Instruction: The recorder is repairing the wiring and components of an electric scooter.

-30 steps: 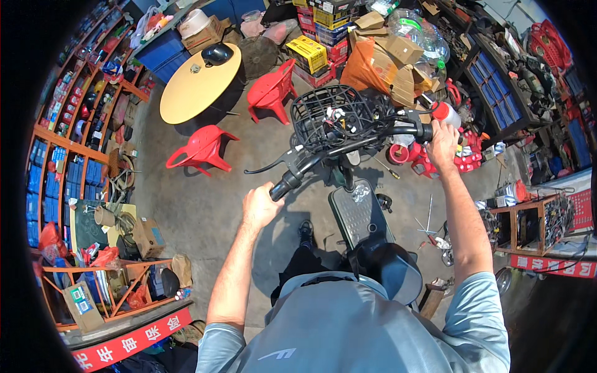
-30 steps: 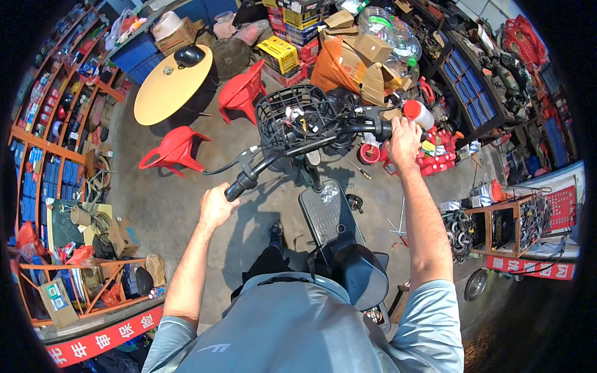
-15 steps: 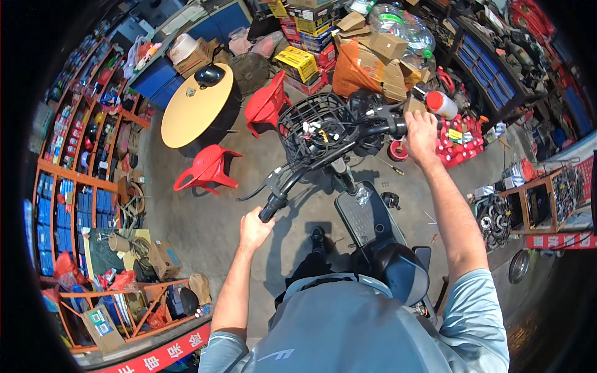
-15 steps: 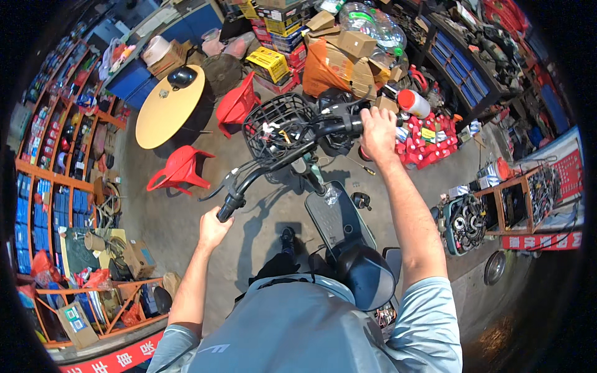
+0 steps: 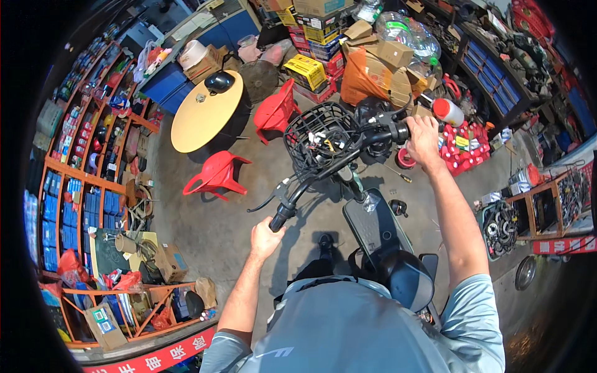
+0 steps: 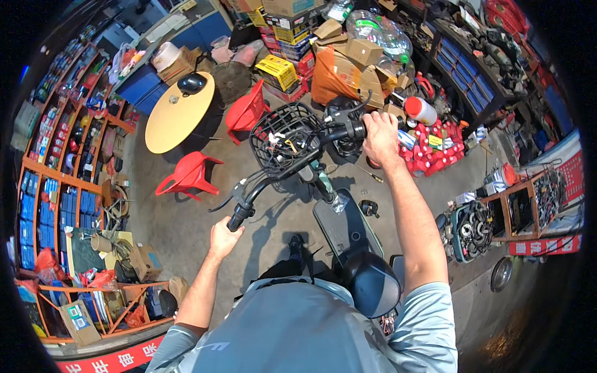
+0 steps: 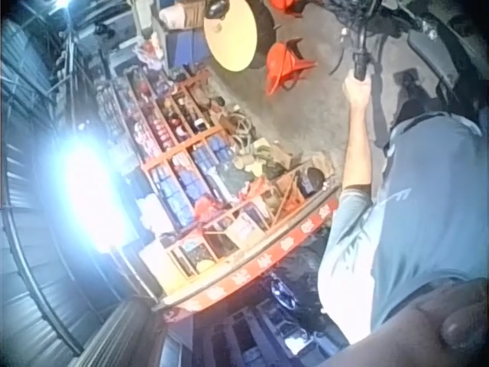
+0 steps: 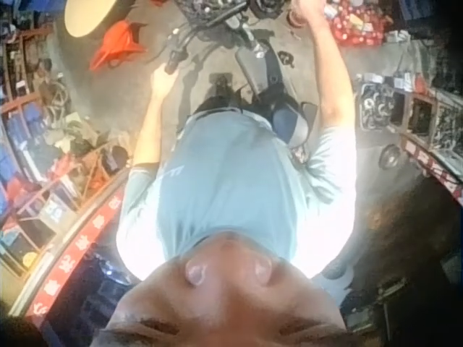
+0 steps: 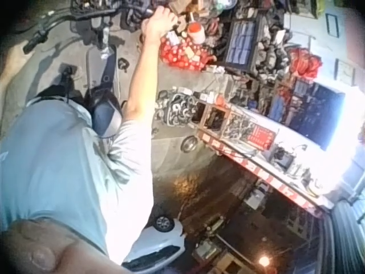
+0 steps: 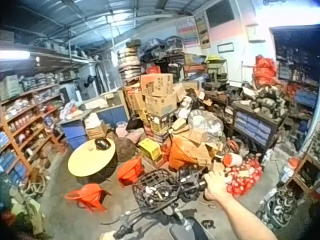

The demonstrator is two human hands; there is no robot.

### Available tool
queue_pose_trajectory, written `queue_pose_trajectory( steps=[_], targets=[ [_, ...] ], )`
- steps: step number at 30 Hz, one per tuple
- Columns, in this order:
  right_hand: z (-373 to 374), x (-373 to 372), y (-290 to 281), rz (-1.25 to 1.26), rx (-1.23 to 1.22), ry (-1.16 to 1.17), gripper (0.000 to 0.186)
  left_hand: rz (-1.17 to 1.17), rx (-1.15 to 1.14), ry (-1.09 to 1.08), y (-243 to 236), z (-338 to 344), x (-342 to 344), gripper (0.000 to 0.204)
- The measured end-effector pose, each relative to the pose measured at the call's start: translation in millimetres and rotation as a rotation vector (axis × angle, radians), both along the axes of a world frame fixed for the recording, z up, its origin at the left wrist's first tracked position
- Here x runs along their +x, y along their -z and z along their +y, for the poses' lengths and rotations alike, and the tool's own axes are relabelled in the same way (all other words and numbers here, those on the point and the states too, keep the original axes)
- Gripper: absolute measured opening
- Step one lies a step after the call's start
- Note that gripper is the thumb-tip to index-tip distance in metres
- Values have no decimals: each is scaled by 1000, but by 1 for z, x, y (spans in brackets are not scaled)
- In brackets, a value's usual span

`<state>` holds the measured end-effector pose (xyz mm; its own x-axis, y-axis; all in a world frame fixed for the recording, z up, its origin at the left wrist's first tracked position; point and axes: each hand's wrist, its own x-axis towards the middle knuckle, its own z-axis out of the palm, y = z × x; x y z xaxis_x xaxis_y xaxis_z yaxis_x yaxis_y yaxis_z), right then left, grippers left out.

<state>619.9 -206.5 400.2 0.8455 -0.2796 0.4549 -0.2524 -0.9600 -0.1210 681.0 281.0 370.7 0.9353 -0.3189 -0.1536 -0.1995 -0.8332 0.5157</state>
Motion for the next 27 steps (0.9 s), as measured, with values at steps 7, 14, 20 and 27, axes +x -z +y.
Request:
queue_pose_trajectory(
  steps=[7,14,20,27],
  targets=[
    [-12,5,-5,-104,267,-58,45,85,51,20,-12,-3,6,35],
    [0,25,-21,-167,698,-37,40,182,82,314,-38,16,34,47],
    [76,82,-65,-107,720,-118,35,472,-401,248,-76,4,98,24],
    [144,162,-6,288,633,-144,46,571,-809,232,23,-68,198,17]
  ],
)
